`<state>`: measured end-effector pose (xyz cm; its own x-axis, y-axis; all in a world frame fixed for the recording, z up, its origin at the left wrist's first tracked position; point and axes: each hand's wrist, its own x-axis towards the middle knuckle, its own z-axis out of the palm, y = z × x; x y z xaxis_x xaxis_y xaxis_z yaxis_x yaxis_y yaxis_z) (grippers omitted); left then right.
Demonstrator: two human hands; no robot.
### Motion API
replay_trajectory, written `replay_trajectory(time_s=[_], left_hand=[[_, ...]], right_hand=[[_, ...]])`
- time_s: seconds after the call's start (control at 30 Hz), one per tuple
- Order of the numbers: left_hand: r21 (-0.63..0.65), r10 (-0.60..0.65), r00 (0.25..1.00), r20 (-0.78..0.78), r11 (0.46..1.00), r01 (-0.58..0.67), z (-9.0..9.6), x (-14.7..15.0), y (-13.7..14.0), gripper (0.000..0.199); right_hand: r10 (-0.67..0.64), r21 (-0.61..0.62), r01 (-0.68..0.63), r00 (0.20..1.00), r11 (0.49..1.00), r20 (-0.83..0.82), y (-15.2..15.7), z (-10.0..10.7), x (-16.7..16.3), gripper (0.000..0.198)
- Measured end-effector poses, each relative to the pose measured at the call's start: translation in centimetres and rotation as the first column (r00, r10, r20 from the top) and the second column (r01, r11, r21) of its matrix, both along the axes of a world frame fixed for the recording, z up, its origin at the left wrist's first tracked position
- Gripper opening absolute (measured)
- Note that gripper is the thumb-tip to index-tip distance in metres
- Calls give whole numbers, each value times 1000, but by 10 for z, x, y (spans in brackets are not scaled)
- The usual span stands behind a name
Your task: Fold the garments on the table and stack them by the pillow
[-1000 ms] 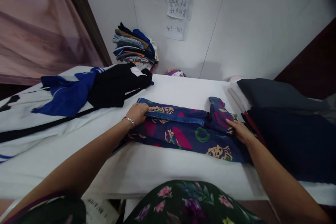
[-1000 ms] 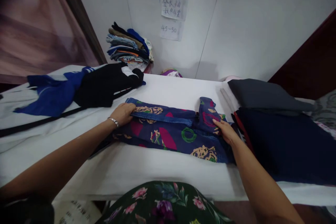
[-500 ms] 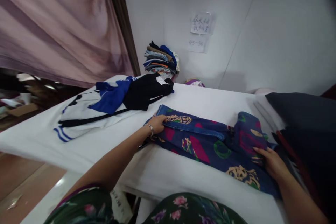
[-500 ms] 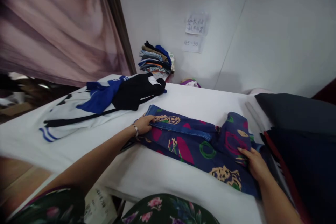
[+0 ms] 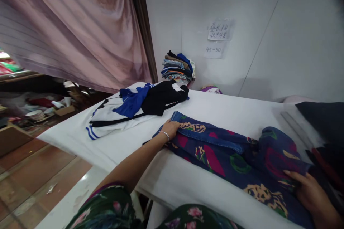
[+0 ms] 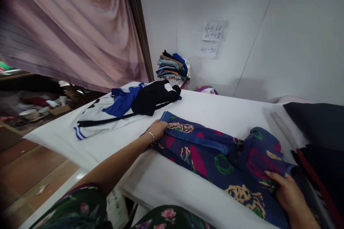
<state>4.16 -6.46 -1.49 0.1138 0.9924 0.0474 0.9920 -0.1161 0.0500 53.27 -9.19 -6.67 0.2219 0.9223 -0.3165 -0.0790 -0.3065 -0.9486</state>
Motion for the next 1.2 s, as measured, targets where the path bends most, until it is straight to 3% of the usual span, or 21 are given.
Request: replay_trajectory(time_s=[0.13,0.27,0.47,0.67,0.8,1.0,1.07,1.1,1.13,1.2], left_hand=[[-64,66,997,29,996,-64,-5,-3,-6,29],[-72,70,995,71,995,-65,-3,-2,-12,42],[59,-72,986,152,996,64,-10,25,-9,39],[96,-144,990,7,985,142,-38,48,-10,48],[126,-149,989,-15,981,149,-43,47,-11,48],[65,-111,993,33,992,109,-35,48,-10,47],[77,-103,991,88,992,96,-32,52,-10,46],[100,-113,985,130,990,100,-30,56,-11,46],[130,-137,973,184,985,114,-29,60,-11,46],[190,-218,922,320,968,163,-24,72,-14,46]], right_hand=[[-79,18,81,994,997,-81,1,0,-1,34],[-71,53,78,990,996,-121,1,0,-4,30],[-2,112,22,984,993,-176,5,3,-10,32],[-24,162,58,978,985,-206,10,9,-12,38],[25,235,9,990,972,-142,15,20,-10,45],[44,430,-21,998,903,-43,23,52,-21,43],[87,465,-127,990,876,108,18,62,-33,32],[148,470,-240,963,850,224,13,67,-39,24],[236,451,-388,904,803,358,6,70,-47,18],[420,325,-702,665,633,618,-10,74,-63,21]])
